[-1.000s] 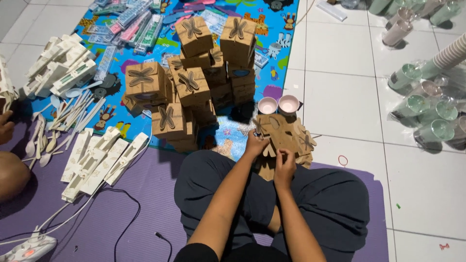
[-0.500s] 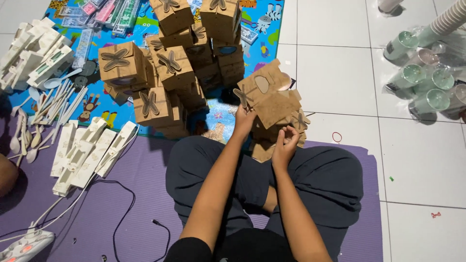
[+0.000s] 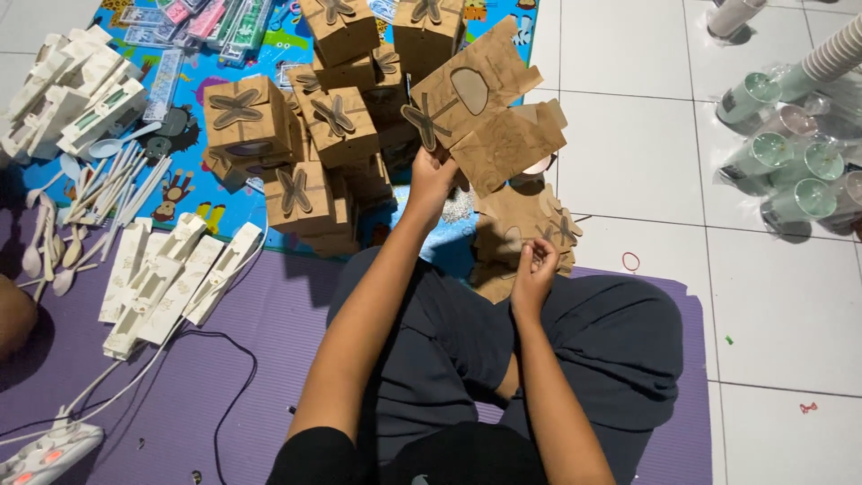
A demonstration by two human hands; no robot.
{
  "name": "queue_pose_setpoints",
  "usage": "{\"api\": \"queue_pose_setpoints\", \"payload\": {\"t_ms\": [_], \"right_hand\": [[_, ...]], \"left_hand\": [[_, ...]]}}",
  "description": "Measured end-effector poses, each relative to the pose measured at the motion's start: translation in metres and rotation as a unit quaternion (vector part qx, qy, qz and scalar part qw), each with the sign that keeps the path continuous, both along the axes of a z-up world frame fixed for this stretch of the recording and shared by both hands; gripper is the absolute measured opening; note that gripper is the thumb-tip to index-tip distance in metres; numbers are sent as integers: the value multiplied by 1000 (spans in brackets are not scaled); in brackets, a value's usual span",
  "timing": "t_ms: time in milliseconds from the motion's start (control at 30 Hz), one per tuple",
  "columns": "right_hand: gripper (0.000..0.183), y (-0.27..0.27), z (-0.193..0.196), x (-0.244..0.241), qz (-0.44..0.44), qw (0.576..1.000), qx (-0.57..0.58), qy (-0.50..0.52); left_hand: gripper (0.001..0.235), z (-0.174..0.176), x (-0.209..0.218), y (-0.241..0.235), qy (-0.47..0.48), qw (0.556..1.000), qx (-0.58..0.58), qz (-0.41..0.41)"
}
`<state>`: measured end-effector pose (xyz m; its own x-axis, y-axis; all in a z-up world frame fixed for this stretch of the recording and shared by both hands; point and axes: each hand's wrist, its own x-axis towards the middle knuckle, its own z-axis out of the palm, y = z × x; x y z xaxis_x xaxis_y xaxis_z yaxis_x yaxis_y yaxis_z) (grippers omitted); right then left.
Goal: Assembling small cardboard gift boxes and placing small pink cups inside them.
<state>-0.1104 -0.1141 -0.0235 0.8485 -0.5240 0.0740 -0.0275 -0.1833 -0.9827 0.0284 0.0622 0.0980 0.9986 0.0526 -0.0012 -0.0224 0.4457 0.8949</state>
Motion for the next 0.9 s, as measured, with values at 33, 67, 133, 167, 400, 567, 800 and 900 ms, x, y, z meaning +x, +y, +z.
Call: {"api": "queue_pose_setpoints", "payload": {"t_ms": [33, 67, 133, 167, 400, 567, 800, 900], "right_hand": [[26, 1, 1, 0, -3, 1000, 1, -5], [26, 2, 2, 2, -5, 1000, 2, -11], [25, 3, -1, 2, -5, 1000, 4, -19], [25, 2, -2, 2, -4, 1000, 5, -26], [23, 14, 16, -3, -1, 999, 34, -42], [23, 16, 34, -9, 28, 999, 39, -9], [28, 18, 82, -16, 96, 992, 80, -9], [34, 14, 108, -17, 127, 985, 109, -51]], "left_hand": [[48, 4, -6, 1, 12, 1000, -3, 11], [51, 10, -11, 3, 22, 999, -7, 22], [52, 15, -16, 2, 25, 999, -32, 28], [54, 18, -19, 1, 30, 997, -57, 33], [51, 1, -18, -2, 37, 990, -113, 68], [49, -128, 20, -8, 54, 990, -119, 46], [62, 17, -50, 0, 62, 997, 33, -20], [65, 64, -68, -1, 66, 994, 78, -33]]}}
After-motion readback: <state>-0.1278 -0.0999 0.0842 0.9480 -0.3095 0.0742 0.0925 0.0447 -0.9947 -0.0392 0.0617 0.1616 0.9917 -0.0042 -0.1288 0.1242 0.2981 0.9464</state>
